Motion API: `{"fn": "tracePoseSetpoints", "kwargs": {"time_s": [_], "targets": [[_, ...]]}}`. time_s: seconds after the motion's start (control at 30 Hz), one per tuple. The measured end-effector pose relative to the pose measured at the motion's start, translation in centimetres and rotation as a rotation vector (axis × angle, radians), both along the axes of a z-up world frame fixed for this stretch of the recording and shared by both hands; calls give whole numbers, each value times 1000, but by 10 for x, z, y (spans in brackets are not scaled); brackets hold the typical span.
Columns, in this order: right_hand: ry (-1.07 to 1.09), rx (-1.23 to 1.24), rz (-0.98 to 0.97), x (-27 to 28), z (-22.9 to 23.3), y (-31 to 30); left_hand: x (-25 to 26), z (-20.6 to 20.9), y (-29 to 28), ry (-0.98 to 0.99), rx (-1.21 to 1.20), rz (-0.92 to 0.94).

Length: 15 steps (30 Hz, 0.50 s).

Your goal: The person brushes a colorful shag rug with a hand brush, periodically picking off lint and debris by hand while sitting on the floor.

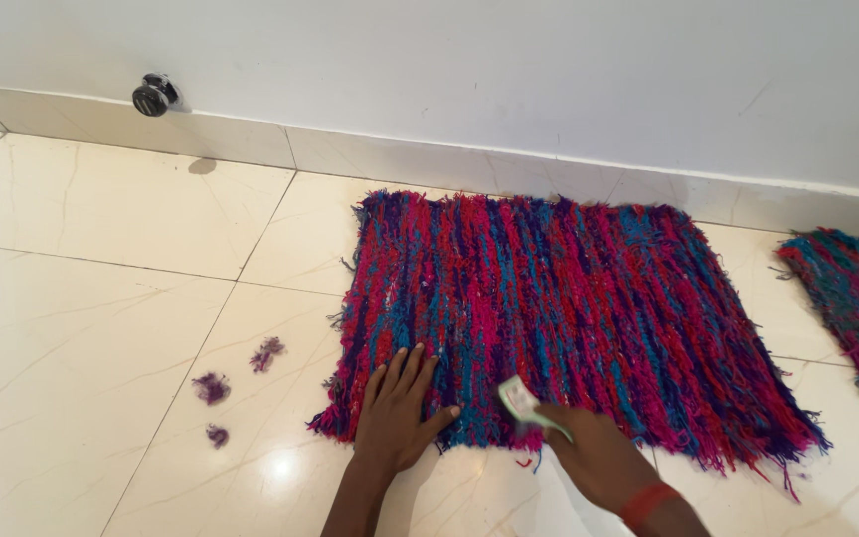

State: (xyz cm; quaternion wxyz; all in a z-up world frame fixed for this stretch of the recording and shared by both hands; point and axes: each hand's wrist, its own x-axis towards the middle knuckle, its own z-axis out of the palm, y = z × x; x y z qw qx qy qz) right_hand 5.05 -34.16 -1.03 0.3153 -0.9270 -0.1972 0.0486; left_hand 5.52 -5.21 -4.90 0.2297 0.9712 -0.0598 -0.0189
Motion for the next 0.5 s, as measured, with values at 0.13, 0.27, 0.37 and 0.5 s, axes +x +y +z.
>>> {"fn": "tracePoseSetpoints", "kwargs": {"time_s": [0.13, 0.27, 0.37, 0.5], "targets": [[215, -105, -27, 10, 15, -28, -1, 3, 0, 41, 10, 5], [266, -124, -257, 59, 37, -18, -1, 7, -1, 62, 17, 19], [178, -120, -287, 77, 28, -8, 0, 7, -2, 71, 21, 23], [353, -172, -320, 52, 12, -21, 0, 5, -1, 72, 19, 24]]}}
